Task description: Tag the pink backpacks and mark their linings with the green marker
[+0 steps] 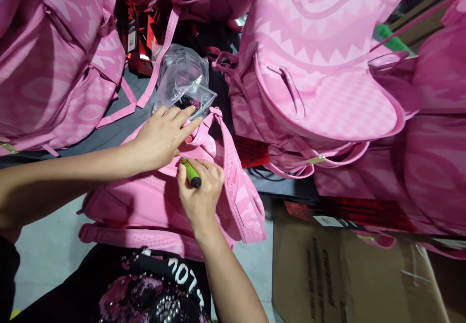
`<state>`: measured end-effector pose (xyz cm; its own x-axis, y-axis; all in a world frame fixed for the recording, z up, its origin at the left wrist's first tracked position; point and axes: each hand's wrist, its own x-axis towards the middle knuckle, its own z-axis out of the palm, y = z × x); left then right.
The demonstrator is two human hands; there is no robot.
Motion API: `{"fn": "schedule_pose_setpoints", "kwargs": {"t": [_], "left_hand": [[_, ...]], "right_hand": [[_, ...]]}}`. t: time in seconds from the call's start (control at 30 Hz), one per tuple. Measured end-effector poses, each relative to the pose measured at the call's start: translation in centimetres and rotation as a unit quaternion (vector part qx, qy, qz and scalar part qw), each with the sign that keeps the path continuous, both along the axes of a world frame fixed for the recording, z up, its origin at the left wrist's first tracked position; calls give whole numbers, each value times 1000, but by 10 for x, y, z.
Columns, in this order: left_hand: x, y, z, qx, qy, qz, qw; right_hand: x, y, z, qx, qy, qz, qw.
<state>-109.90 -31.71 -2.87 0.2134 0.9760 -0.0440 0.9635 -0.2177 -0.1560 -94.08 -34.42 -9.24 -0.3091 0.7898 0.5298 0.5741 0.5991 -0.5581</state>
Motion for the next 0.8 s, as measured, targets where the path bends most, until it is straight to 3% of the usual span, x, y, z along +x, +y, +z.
{"fn": "schedule_pose_setpoints", "kwargs": {"t": [0.3, 0.4, 0.6, 0.8], "left_hand": [[4, -2, 6, -25, -2, 7, 1000], [2, -6, 13, -40, -4, 9, 999], [-23, -42, 28, -82, 0, 64, 995], [-41, -68, 13, -72, 22, 140, 987]], "right_hand": [[3, -1, 1, -1, -3, -6, 1000], [6, -3, 2, -16, 15, 21, 1000], [6, -18, 11, -11, 35, 41, 998], [-10, -30, 10, -45, 48, 115, 991]]}}
